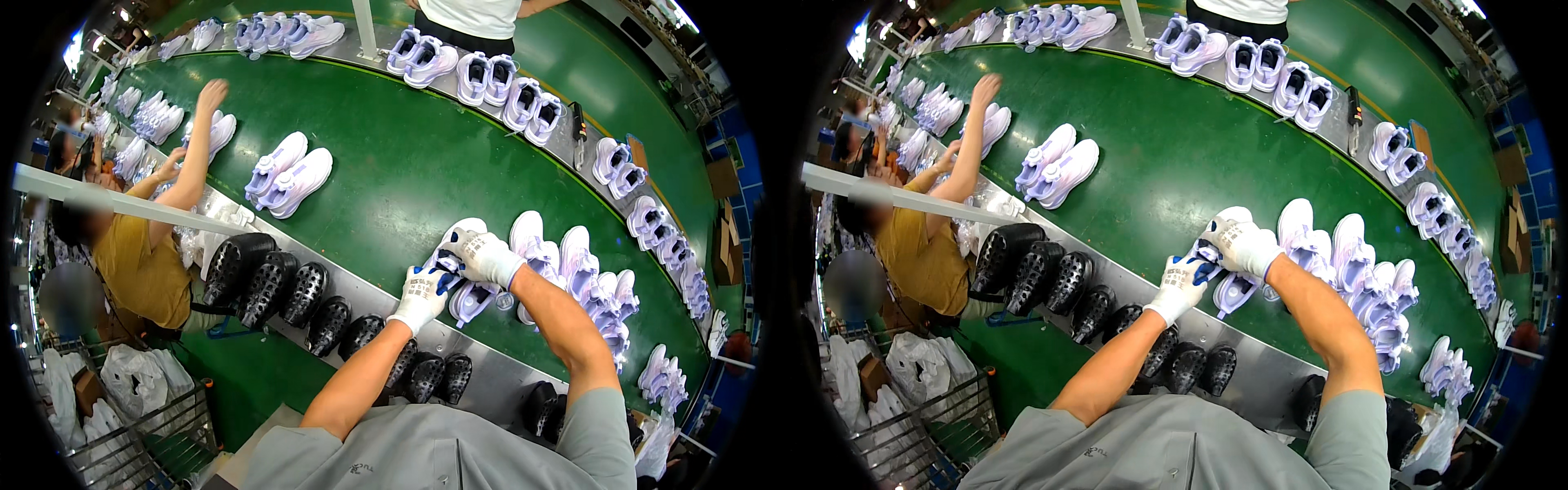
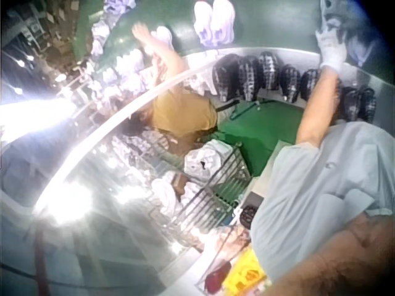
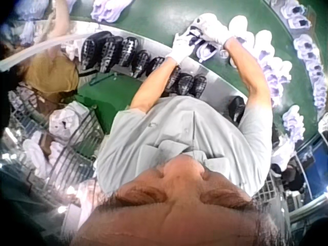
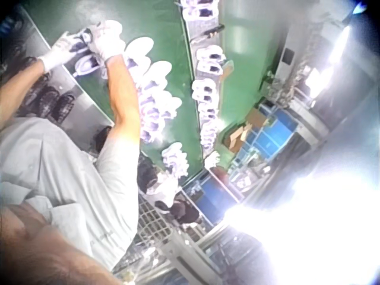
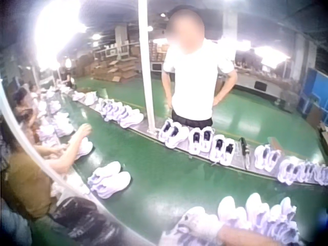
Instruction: The person inserts black shoe trees into white and lavender sneakers on a moving conveyor belt. They pick up each shoe, place a shoe tree inside, and return the shoe to the belt. The process is repeated continuously as new shoes arrive.
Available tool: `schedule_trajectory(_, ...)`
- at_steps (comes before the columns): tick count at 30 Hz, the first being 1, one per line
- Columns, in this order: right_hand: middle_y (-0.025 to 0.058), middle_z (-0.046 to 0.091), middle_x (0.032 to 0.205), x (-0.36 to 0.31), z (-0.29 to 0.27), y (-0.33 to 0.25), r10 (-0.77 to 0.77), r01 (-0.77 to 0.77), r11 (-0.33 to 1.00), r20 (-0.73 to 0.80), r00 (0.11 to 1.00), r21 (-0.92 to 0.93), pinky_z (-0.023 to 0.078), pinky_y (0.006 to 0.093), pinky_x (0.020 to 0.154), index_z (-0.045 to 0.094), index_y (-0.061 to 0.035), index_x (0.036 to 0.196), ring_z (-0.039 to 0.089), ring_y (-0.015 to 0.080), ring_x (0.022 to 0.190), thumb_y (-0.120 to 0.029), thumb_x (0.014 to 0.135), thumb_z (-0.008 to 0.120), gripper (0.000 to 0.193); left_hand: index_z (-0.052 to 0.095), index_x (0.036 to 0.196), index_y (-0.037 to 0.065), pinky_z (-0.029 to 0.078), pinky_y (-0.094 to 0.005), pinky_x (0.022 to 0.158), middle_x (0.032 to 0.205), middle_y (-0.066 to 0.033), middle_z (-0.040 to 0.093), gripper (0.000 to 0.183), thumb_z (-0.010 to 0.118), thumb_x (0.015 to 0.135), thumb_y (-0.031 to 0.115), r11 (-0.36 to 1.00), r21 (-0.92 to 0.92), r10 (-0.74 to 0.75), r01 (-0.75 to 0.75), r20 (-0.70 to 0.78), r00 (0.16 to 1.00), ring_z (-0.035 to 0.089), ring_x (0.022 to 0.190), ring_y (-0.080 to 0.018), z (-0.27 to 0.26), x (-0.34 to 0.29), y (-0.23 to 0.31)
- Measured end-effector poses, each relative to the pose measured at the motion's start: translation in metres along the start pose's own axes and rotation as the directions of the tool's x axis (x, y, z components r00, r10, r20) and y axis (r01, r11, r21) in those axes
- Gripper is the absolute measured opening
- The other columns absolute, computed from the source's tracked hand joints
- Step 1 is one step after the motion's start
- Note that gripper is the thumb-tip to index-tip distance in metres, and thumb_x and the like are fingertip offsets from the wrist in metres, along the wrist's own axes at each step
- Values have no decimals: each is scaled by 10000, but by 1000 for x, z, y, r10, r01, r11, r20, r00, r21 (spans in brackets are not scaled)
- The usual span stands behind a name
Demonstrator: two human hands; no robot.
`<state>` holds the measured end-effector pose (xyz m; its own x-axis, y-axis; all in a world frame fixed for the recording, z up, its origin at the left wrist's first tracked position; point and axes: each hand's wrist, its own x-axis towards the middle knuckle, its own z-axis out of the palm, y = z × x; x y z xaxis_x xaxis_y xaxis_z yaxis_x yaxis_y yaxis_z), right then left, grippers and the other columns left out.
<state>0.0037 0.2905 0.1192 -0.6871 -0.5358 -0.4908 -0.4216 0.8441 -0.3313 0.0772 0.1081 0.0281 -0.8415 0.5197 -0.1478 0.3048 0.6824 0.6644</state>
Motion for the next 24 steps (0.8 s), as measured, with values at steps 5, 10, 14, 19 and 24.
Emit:
schedule_trajectory(5,162,581,1288,-16,-2,-19,151,-151,989,-39,988,-8,532,433,932,566,-177,1361,631,336,1147,-194,793,682,579,710,1149,91,349,-466,1089,1219,-157,676,448,505,969,446,900,-174,-380,401,139,914,590,1179,-333,-29,21,27)
schedule_trajectory(10,198,560,1372,-52,35,5,157,-42,959,-403,902,280,432,422,1078,510,-59,1415,550,368,1260,-117,774,663,661,713,1138,104,333,-458,1113,1219,-129,686,431,500,964,435,886,-32,-461,463,46,886,600,1177,-311,-10,17,23)
schedule_trajectory(14,167,522,1419,-53,65,-43,191,-220,975,-382,904,-32,371,531,1092,544,-63,1385,491,356,1316,-141,770,629,626,741,1064,100,382,-477,1056,1127,-131,721,414,510,938,419,906,-32,-415,422,131,900,634,1084,-345,-12,24,14)
schedule_trajectory(19,166,544,1394,-51,61,-31,303,-153,916,-394,868,370,376,471,1110,532,-85,1401,510,360,1281,-201,834,635,587,740,1022,87,337,-461,1105,1139,-144,706,384,554,935,411,915,13,-404,404,84,911,620,1133,-311,-12,17,8)
schedule_trajectory(24,166,644,1167,-15,69,-29,432,-395,901,-458,777,179,447,490,940,659,-78,1176,599,341,1118,-420,900,638,440,733,960,87,380,-456,998,1061,-125,708,322,540,935,344,975,-16,-221,220,-43,974,632,1021,-299,1,11,-4)
